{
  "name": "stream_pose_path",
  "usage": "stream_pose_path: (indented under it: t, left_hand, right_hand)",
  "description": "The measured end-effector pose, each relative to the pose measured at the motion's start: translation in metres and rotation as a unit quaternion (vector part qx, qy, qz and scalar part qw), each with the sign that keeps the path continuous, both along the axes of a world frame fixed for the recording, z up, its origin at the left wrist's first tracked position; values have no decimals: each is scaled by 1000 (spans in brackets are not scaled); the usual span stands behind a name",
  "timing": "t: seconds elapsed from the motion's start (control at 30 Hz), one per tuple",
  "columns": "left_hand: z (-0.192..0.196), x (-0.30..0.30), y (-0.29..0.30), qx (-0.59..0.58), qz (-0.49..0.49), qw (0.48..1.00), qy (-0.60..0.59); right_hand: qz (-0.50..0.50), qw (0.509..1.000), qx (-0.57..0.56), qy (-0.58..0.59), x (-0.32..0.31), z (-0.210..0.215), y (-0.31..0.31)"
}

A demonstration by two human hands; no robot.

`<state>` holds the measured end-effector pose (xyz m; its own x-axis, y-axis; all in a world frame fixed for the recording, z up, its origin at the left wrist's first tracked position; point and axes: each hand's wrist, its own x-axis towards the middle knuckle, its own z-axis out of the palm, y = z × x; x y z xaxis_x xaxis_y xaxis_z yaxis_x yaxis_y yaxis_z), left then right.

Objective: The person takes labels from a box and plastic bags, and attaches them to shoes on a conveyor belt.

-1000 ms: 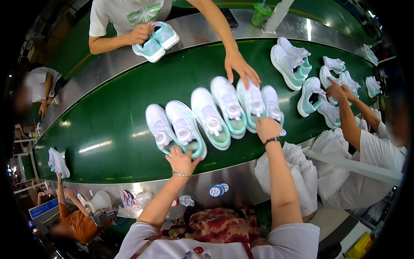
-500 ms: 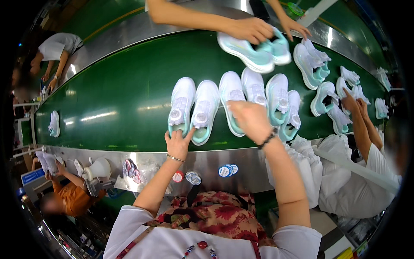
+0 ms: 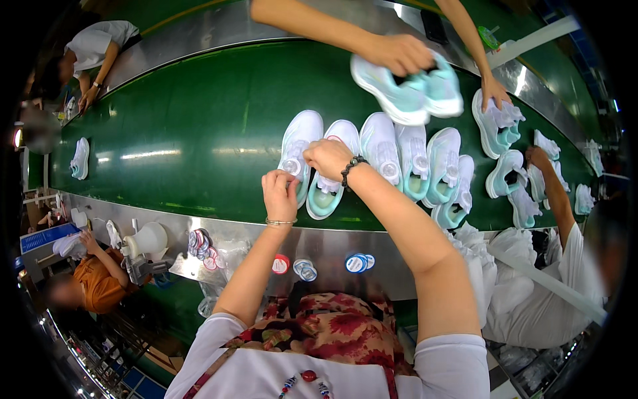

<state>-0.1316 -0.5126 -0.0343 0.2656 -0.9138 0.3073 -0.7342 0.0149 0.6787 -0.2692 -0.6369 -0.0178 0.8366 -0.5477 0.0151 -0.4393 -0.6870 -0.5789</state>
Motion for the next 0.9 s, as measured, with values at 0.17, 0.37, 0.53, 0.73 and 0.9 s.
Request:
stream_pose_path:
  t: [0.17, 0.37, 0.53, 0.73, 0.9]
  left_hand:
    - [-13, 1, 0, -14, 34, 999, 28]
    - [-16, -1, -1, -8, 59, 998, 29]
    - [-15, -1, 0, -17, 82, 996, 0]
    - [-11, 1, 3, -12, 59, 997, -50]
    - [-11, 2, 3, -26, 71, 996, -54]
  right_hand:
    - [-51, 991, 117, -27, 3, -8, 0]
    - [-62, 992, 111, -15, 5, -16, 0]
    - [-73, 993, 93, 2, 21, -16, 4]
    - [-121, 985, 118, -23, 22, -10, 5]
    - [-73, 996, 27, 39, 32, -10, 13]
